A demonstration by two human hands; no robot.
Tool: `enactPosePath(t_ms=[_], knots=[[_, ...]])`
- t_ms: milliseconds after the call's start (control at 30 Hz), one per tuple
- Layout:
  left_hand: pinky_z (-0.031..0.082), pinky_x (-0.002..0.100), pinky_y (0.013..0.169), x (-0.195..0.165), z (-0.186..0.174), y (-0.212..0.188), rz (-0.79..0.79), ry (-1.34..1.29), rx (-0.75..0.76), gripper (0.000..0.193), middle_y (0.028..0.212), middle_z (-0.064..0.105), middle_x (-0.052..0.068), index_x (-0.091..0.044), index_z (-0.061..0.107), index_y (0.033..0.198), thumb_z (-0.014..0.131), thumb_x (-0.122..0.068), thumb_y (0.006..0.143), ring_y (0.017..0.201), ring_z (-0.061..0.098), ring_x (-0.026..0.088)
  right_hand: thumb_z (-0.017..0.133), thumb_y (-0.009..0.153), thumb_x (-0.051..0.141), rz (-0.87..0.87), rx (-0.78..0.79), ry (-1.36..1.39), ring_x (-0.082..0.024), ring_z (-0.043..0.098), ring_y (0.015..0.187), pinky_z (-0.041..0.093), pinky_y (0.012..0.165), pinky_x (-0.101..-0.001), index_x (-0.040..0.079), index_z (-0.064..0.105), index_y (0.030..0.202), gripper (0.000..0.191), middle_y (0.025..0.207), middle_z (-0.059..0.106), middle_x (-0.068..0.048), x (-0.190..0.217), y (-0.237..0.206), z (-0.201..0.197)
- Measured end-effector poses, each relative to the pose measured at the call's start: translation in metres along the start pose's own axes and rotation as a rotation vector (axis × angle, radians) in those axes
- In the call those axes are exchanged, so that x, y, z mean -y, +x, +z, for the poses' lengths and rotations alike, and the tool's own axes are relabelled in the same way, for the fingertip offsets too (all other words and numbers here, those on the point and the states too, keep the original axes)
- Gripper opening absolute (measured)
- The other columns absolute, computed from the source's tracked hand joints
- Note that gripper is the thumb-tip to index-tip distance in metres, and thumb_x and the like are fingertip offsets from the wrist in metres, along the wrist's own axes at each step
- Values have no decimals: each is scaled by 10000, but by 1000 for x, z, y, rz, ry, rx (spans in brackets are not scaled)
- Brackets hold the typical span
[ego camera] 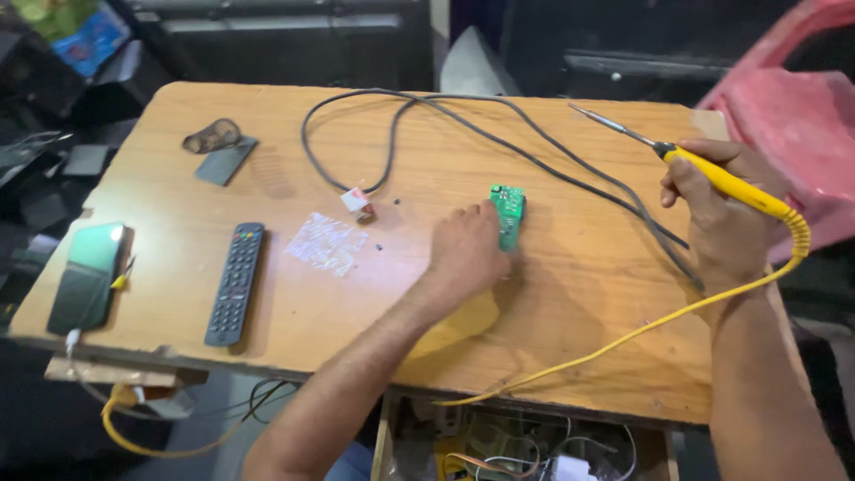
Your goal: The person holds a green circuit board on a wooden workbench and uses a soldering iron to solder its components, repositioning and turning the board to work on different sides. They briefly handle a TV remote control at the start before setting it down and continuing to solder the board.
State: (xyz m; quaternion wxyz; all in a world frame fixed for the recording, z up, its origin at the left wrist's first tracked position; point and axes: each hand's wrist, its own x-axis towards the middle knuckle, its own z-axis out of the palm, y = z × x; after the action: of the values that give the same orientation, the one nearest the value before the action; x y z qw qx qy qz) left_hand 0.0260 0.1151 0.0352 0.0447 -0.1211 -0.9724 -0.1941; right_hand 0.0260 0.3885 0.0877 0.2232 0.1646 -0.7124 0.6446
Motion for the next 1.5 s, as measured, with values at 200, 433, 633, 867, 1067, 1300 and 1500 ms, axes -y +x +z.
enactPosePath(t_ms=[200, 433, 633, 867, 1067, 1300, 1500], knots=[[451, 515, 978, 47, -8, 13, 337, -40, 51, 596, 1180, 657, 144, -66, 626, 1236, 780, -216, 681, 1187, 563, 369, 662, 1184, 104, -13, -293, 131, -185, 663, 831, 529, 744, -284, -15, 632, 1136, 133, 1032, 687, -137, -18, -107, -45], [454, 494, 993, 62, -11, 11, 440, -173, 49, 568, 1211, 629, 137, -88, 641, 1230, 723, -118, 668, 1217, 542, 363, 560, 1207, 374, 197, -632, 684, -222, 573, 896, 438, 791, -338, 0, 581, 1233, 375, 1007, 588, -140, -48, -364, -123], [473, 495, 972, 51, -15, 7, 383, -196, 24, 447, 1145, 612, 136, -131, 623, 1221, 739, -194, 793, 1156, 596, 351, 571, 1177, 485, 475, -860, 89, -249, 590, 882, 461, 789, -412, 59, 556, 1179, 426, 944, 624, -148, -50, -389, -118], [457, 499, 909, 51, -8, 19, 323, -193, -71, 492, 1132, 624, 119, -148, 618, 1219, 779, -236, 762, 1154, 607, 325, 641, 1140, 208, -15, -241, -386, -188, 676, 866, 569, 801, -273, -8, 617, 1205, 227, 1046, 710, -118, 31, -223, -68], [450, 484, 927, 68, 10, 37, 398, -264, -226, 577, 1157, 603, 128, -125, 612, 1288, 799, -210, 748, 1163, 579, 334, 763, 961, -1, -410, 102, -762, -238, 706, 881, 551, 765, -299, 15, 683, 1101, 162, 1013, 712, -130, 31, -57, 4], [464, 476, 965, 77, 26, 51, 390, -341, -294, 569, 1149, 582, 138, -103, 614, 1298, 793, -172, 763, 1145, 559, 349, 753, 836, -72, -308, 161, -705, -161, 605, 616, 457, 557, -251, 15, 694, 969, 170, 930, 695, -124, 2, -7, 37], [459, 479, 960, 75, 29, 55, 336, -342, -298, 575, 1184, 571, 143, -87, 604, 1319, 789, -177, 782, 1133, 550, 343, 742, 873, -101, -357, 216, -689, -144, 608, 648, 447, 547, -214, 25, 689, 1015, 197, 913, 685, -110, -16, -7, 23]])
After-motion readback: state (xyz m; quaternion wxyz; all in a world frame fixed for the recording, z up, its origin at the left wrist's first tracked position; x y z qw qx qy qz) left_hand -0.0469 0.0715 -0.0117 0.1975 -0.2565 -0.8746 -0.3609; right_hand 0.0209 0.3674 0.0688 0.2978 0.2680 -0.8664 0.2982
